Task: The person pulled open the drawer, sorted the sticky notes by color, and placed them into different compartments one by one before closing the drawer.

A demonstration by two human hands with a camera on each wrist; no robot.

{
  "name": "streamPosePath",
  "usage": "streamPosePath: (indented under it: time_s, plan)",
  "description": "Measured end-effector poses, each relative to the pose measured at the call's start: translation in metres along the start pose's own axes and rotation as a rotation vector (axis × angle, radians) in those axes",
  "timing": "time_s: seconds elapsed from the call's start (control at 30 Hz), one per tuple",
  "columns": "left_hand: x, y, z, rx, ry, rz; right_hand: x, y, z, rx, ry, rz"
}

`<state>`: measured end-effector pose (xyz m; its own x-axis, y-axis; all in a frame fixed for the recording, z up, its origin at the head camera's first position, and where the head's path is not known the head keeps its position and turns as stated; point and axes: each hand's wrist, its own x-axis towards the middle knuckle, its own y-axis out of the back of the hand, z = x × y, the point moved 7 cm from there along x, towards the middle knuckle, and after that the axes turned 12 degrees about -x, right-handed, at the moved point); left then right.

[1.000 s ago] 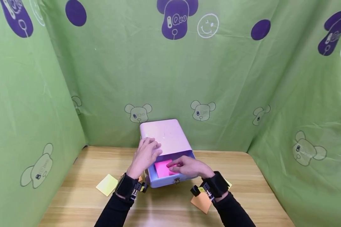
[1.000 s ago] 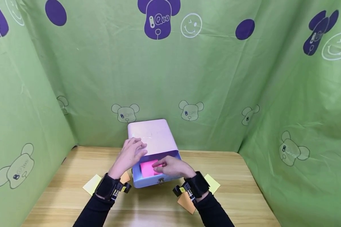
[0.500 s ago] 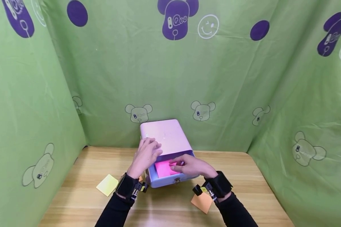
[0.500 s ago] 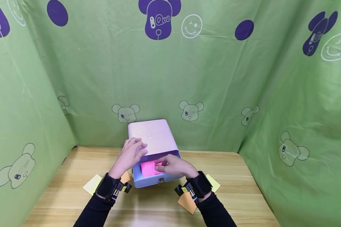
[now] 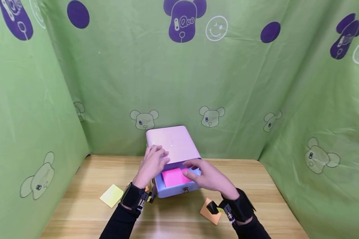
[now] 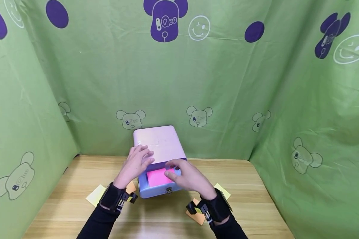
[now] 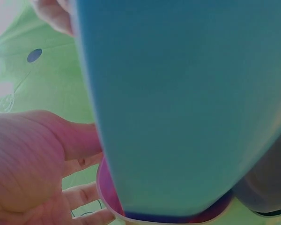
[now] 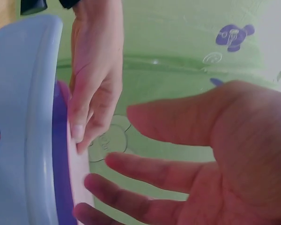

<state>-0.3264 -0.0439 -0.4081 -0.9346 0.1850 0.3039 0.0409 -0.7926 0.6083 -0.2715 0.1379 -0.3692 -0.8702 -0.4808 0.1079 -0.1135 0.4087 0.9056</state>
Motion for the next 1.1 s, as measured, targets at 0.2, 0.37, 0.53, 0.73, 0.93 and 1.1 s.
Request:
streamPosePath:
  time_s: [0.2,0.37,0.53,0.73,0.93,1.1]
  plan:
    - [-0.001,-0.001,-0.001,-0.005,0.011,-0.009,-0.018,0.010,-0.012,-0.064,-0.007,0.206]
    - [-0.001,-0.001,-0.002,-0.006,0.015,-0.006,-0.030,0.011,-0.020,-0.092,0.008,0.314]
    - [0.000,0.001,-0.002,-0.006,-0.004,0.005,-0.036,0.007,-0.024,-0.115,0.043,0.389]
    - [0.000,-0.002,0.000,-0.005,-0.002,-0.008,-0.050,-0.008,-0.027,-0.071,0.135,0.450]
    - [0.001,-0.002,0.000,0.008,-0.024,-0.004,-0.059,-0.026,-0.022,-0.050,0.099,0.432]
    - [0.002,-0.001,0.001,0.070,-0.064,-0.015,-0.062,-0.037,-0.017,-0.066,0.052,0.397]
